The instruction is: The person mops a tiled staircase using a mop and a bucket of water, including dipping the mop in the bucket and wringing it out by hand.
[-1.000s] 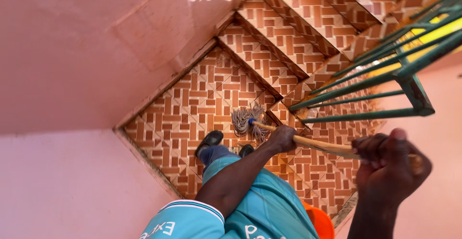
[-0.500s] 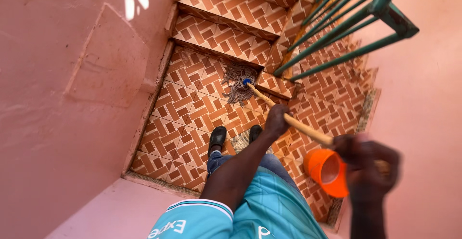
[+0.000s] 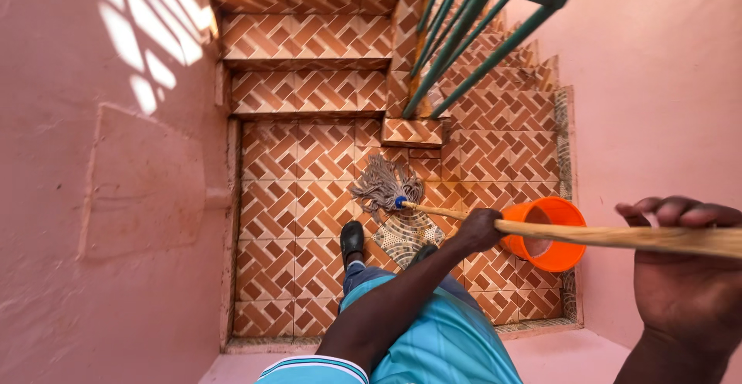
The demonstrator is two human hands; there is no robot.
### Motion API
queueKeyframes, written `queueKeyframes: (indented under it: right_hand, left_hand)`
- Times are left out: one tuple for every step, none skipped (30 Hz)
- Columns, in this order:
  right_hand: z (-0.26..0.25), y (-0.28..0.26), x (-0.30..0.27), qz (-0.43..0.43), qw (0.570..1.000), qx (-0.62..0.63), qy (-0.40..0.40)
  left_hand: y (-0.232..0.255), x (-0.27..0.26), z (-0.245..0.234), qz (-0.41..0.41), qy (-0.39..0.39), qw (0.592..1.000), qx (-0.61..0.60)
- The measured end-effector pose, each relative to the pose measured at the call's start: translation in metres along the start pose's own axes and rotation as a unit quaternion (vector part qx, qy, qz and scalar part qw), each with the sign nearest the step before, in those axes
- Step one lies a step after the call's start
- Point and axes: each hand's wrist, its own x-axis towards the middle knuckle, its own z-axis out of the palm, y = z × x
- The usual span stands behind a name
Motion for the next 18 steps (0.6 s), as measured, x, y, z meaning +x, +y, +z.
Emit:
queueKeyframes:
  right_hand:
    - [-0.022,0.002,-0.004,-0.017,1.0,0.004,0.006]
    - [-0.045,0.009,-0.011,-0.005,0.996,0.049,0.078]
    - [-0.07,0.028,-0.015,0.007,0.992,0.042,0.116]
    - [-0.097,0.048,-0.019,0.02,0.987,0.035,0.154]
    - [-0.124,0.072,-0.023,0.028,0.987,-0.022,0.159]
    - [-0.147,0.1,-0.033,0.099,0.966,-0.115,0.208]
    - [-0.166,0.129,-0.043,0.124,0.982,-0.043,0.139]
    - [-0.181,0.155,-0.056,0.141,0.982,-0.029,0.123]
    - [-0.189,0.182,-0.068,0.159,0.981,-0.02,0.111]
    - [-0.191,0.207,-0.076,0.144,0.98,-0.046,0.133]
    - [-0.191,0.227,-0.079,0.124,0.978,-0.069,0.152]
    - [-0.189,0.241,-0.08,0.101,0.976,-0.09,0.169]
    - [-0.188,0.249,-0.081,0.08,0.975,-0.097,0.183]
    - [-0.189,0.252,-0.081,0.061,0.974,-0.094,0.195]
    - [-0.192,0.251,-0.081,0.041,0.973,-0.087,0.209]
    - [-0.197,0.247,-0.08,0.029,0.973,-0.049,0.225]
    - [-0.206,0.239,-0.079,0.01,0.969,0.024,0.247]
    - [-0.215,0.232,-0.077,0.007,0.966,0.022,0.257]
  left_hand:
    - [0.015,0.008,0.007,0.019,-0.007,1.0,-0.015]
    - [0.032,0.014,0.014,0.037,-0.014,0.999,-0.03]
    - [0.05,0.018,0.022,0.066,-0.016,0.996,-0.057]
    - [0.069,0.024,0.03,0.095,-0.018,0.992,-0.084]
    - [0.091,0.029,0.04,0.108,-0.015,0.993,-0.045]
    - [0.113,0.031,0.049,0.122,-0.013,0.992,-0.005]
    - [0.131,0.028,0.058,0.126,-0.02,0.992,-0.003]
    - [0.152,0.024,0.069,0.15,-0.027,0.988,0.002]
    - [0.17,0.019,0.079,0.174,-0.034,0.984,0.009]
    - [0.188,0.013,0.089,0.193,-0.05,0.98,0.01]
    - [0.203,0.003,0.1,0.209,-0.066,0.976,0.01]
    - [0.218,-0.009,0.111,0.231,-0.064,0.971,-0.02]
    - [0.231,-0.02,0.12,0.251,-0.064,0.965,-0.049]
    - [0.245,-0.028,0.126,0.25,-0.073,0.964,-0.047]
    - [0.259,-0.036,0.132,0.249,-0.119,0.96,-0.039]
    - [0.273,-0.044,0.135,0.248,-0.164,0.954,-0.029]
    - [0.288,-0.047,0.137,0.25,-0.175,0.952,-0.031]
    - [0.301,-0.046,0.137,0.288,-0.166,0.943,-0.018]
